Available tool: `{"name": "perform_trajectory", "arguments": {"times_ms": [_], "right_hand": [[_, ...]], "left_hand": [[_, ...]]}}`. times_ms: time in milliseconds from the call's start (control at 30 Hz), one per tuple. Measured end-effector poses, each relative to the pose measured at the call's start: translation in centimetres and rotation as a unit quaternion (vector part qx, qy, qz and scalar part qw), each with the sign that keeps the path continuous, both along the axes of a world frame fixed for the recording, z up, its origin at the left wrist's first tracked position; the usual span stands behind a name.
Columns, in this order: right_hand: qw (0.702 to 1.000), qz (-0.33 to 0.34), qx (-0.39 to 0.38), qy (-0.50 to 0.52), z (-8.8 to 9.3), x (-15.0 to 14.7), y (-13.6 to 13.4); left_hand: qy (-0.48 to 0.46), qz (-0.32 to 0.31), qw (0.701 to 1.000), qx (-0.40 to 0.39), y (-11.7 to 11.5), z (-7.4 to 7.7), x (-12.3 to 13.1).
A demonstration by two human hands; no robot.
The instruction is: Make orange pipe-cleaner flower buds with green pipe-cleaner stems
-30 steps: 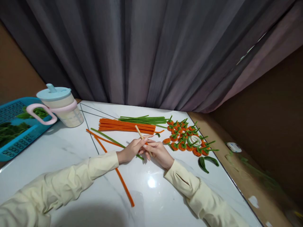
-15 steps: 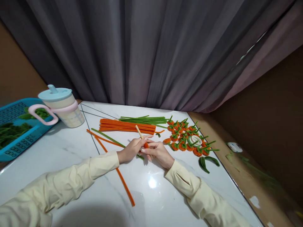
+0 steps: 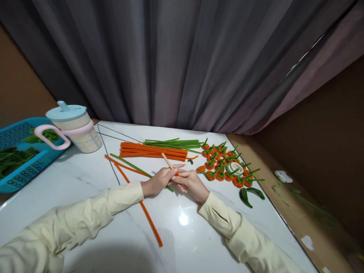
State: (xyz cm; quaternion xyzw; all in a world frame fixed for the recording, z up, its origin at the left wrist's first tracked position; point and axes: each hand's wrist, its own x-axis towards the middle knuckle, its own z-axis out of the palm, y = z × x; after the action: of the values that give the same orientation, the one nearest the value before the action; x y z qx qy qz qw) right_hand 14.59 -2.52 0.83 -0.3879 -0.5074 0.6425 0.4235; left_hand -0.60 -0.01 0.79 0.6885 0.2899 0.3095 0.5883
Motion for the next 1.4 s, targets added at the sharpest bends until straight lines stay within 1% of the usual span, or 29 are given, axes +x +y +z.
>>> {"name": "perform_trajectory", "arguments": {"times_ms": [167, 333, 533, 700, 900, 1033, 1200, 1400], "right_hand": [[1.000, -0.010, -0.010, -0.002, 0.15, -0.03, -0.09], [1.000, -0.015, -0.013, -0.019, -0.07, -0.01, -0.05], [0.999, 0.000, -0.012, -0.032, -0.16, -0.09, 0.01], [1.000, 0.011, -0.014, -0.019, -0.12, -0.13, 0.02], [1.000, 0.013, -0.007, 0.000, -0.20, -0.15, 0.06], [1.000, 0.006, 0.000, 0.005, -0.46, -0.14, 0.12], [1.000, -0.003, -0.015, 0.006, -0.78, -0.09, 0.15], [0.999, -0.006, -0.031, 0.003, -0.37, -0.08, 0.07]], "left_hand": [[0.048, -0.016, 0.999, 0.017, 0.12, 0.07, -0.19], [0.052, -0.022, 0.998, 0.024, 0.59, 0.34, -0.27], [0.046, -0.003, 0.998, 0.036, 0.87, 0.16, -0.26], [0.043, 0.019, 0.996, 0.070, 0.88, -0.21, -0.30], [0.054, 0.025, 0.993, 0.104, 0.86, -0.29, -0.39], [0.060, 0.025, 0.993, 0.096, 0.54, -0.39, -0.25], [0.071, 0.013, 0.995, 0.066, 0.39, -0.36, -0.16], [0.074, -0.006, 0.996, 0.058, 0.29, 0.20, -0.30]]}}
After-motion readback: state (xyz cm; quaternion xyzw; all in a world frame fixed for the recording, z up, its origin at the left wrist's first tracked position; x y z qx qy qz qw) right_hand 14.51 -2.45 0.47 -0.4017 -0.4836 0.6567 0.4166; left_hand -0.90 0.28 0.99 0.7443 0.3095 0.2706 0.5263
